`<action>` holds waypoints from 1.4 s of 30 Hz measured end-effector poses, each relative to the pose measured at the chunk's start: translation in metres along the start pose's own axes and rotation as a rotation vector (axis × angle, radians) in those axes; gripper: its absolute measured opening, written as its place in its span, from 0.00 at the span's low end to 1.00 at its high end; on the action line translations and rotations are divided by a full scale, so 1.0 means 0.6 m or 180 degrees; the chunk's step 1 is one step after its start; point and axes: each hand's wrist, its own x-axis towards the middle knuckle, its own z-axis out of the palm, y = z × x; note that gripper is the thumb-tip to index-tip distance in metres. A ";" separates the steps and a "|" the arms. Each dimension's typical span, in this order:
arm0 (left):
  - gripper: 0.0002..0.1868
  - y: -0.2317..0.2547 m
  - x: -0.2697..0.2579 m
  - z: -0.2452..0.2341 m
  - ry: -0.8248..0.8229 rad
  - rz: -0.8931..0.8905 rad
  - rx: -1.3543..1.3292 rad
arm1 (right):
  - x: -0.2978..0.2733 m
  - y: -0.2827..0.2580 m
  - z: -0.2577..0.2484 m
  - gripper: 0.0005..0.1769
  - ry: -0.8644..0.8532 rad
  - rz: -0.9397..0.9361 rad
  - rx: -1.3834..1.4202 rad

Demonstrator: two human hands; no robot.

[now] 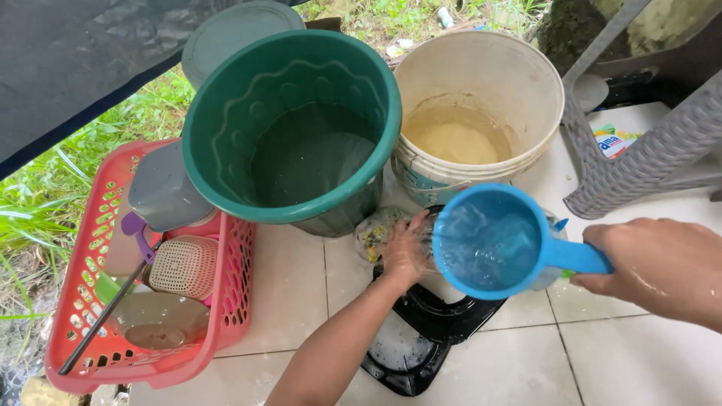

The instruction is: Scrubbing and rinsing gas stove burner supports with a scouring pad and water from a bucket.

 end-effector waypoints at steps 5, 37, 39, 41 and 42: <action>0.52 -0.015 -0.006 -0.008 0.0350 -0.0148 -0.0286 | 0.104 0.105 0.229 0.20 -0.0023 -0.0447 0.0809; 0.25 -0.105 -0.065 0.158 -0.3723 -0.0874 -0.5050 | 0.294 -0.179 0.688 0.19 0.1680 0.0808 0.4956; 0.29 -0.091 -0.088 0.141 -0.5172 -0.1944 -0.6213 | 0.390 -0.227 0.753 0.14 0.0204 0.1230 0.6723; 0.28 -0.071 -0.097 0.118 -0.4994 -0.1900 -0.6377 | 0.400 -0.238 0.740 0.12 0.0116 0.1641 0.7234; 0.26 -0.061 -0.102 0.108 -0.4812 -0.1866 -0.6560 | 0.405 -0.243 0.734 0.10 -0.0005 0.2078 0.7718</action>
